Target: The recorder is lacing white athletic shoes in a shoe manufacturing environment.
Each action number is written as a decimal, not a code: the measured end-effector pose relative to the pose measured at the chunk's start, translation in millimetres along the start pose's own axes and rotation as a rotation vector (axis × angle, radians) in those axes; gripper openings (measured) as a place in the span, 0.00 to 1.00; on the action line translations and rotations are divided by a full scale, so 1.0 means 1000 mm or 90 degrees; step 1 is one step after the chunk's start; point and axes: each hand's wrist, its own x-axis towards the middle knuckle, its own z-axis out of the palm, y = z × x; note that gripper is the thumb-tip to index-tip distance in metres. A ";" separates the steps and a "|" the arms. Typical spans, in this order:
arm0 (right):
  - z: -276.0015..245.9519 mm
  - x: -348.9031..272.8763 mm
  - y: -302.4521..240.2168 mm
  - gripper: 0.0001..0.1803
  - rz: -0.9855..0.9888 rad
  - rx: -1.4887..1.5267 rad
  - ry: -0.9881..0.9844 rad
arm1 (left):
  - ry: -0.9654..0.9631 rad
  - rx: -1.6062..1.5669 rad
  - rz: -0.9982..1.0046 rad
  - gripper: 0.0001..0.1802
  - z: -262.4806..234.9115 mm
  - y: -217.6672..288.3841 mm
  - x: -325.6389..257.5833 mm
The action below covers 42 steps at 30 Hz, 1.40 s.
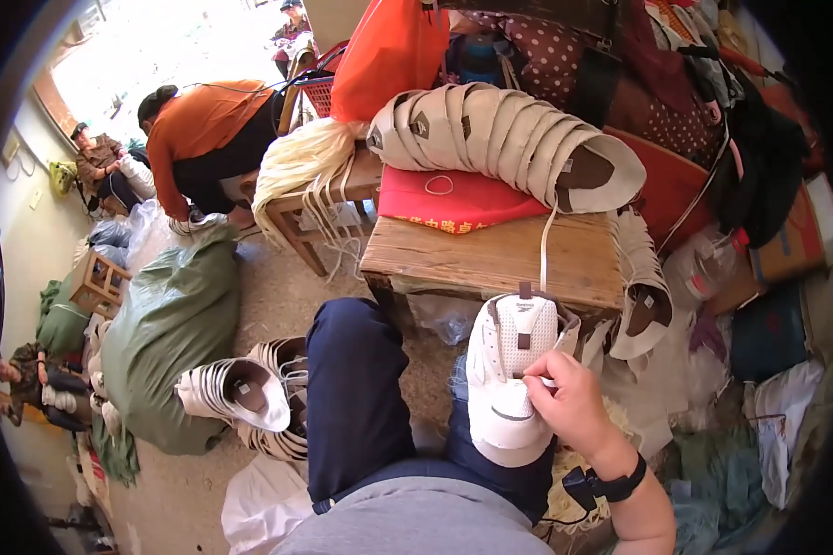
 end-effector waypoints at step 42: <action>0.002 0.005 0.013 0.03 -0.021 0.013 0.004 | 0.289 0.372 0.164 0.21 0.020 -0.029 -0.009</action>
